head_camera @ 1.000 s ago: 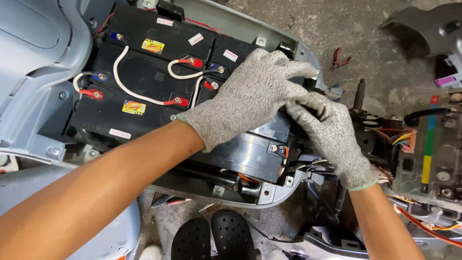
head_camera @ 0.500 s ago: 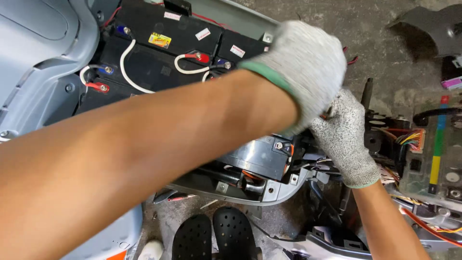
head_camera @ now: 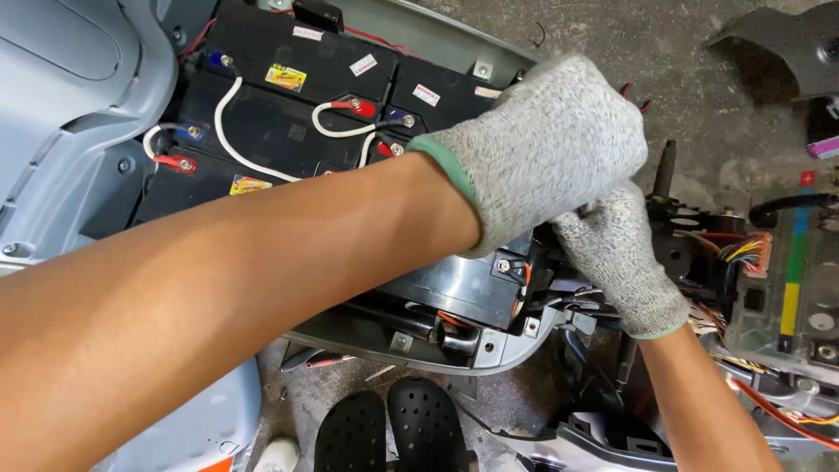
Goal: The person works in the open battery compartment of an electric scooter, positioning battery cables and tightening terminal connectors by hand and with a wrench. They adjust the wiring across the batteries, secure the connections, then set the wrench down and step back from the scooter.
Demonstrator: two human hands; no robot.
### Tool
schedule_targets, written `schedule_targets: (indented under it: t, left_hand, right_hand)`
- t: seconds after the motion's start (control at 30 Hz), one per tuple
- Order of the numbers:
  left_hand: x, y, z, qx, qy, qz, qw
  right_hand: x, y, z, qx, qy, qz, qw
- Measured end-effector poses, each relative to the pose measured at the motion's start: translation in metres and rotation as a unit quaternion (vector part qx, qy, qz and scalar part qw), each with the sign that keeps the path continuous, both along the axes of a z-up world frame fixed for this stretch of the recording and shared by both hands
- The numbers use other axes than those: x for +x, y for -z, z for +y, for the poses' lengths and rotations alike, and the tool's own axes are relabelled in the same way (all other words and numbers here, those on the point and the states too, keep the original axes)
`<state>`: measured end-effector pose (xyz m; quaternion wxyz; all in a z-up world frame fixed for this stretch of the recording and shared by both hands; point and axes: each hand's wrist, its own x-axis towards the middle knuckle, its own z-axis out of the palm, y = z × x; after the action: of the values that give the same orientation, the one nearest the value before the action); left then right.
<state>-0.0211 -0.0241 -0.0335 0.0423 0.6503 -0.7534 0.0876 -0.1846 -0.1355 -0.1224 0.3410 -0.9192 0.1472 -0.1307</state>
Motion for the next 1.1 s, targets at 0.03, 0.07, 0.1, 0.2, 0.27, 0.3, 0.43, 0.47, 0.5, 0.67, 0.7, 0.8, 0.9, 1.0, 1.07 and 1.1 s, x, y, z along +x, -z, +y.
schedule_targets:
  t: [0.03, 0.07, 0.1, 0.2, 0.27, 0.3, 0.43, 0.47, 0.5, 0.67, 0.7, 0.8, 0.9, 1.0, 1.07, 1.1]
  left_hand:
    - [0.001, 0.002, -0.001, -0.022, -0.010, 0.020, 1.000]
    - [0.001, 0.001, -0.003, -0.022, -0.011, 0.021, 0.999]
    - [0.001, 0.000, -0.005, 0.029, -0.052, 0.065, 0.996]
    - [0.001, 0.002, -0.011, 0.099, -0.117, 0.110, 0.982]
    - [0.001, 0.004, -0.010, 0.121, -0.140, 0.116, 0.976]
    - [0.001, 0.005, -0.007, 0.086, -0.119, 0.096, 0.984]
    - [0.000, 0.004, -0.002, 0.001, -0.033, 0.005, 0.999]
    - [-0.004, 0.000, 0.004, 0.001, -0.033, 0.006, 0.999]
    - [-0.007, -0.004, 0.009, 0.022, -0.024, -0.008, 0.999]
    - [-0.003, 0.006, 0.013, 0.005, -0.001, -0.052, 0.999]
    - [0.001, 0.006, 0.012, -0.049, 0.005, 0.003, 0.999]
    - [0.002, -0.015, 0.012, 0.047, -0.046, 0.079, 0.995]
    - [-0.001, -0.009, 0.012, 0.150, -0.120, 0.113, 0.975]
    - [0.001, -0.005, 0.011, 0.096, -0.147, 0.135, 0.975]
    - [0.002, -0.004, 0.013, 0.093, -0.154, 0.154, 0.972]
    - [0.002, -0.001, 0.013, 0.084, -0.145, 0.143, 0.975]
  right_hand:
    - [0.002, -0.004, 0.002, -0.033, -0.009, -0.013, 0.999]
    - [0.003, -0.006, 0.003, -0.033, -0.010, -0.012, 0.999]
    - [0.004, -0.007, 0.005, -0.072, -0.016, -0.027, 0.997]
    - [0.011, -0.011, 0.008, -0.118, -0.006, -0.046, 0.992]
    - [0.014, -0.012, 0.013, -0.122, 0.011, -0.043, 0.992]
    - [0.015, -0.013, 0.015, -0.109, 0.021, -0.046, 0.993]
    - [0.013, -0.002, 0.007, -0.010, 0.034, -0.010, 0.999]
    - [0.008, 0.003, 0.001, -0.010, 0.034, -0.009, 0.999]
    - [0.004, 0.008, -0.004, 0.004, 0.016, 0.003, 1.000]
    - [0.007, -0.001, -0.005, 0.033, -0.041, -0.044, 0.998]
    - [0.007, -0.002, -0.007, 0.060, -0.002, -0.012, 0.998]
    - [0.013, -0.012, -0.004, 0.024, 0.035, 0.036, 0.998]
    - [0.012, -0.012, -0.003, -0.110, 0.002, 0.025, 0.994]
    - [0.016, -0.017, -0.002, -0.192, -0.025, -0.011, 0.981]
    - [0.019, -0.022, 0.002, -0.200, -0.018, -0.013, 0.980]
    - [0.020, -0.024, 0.004, -0.192, -0.018, -0.012, 0.981]
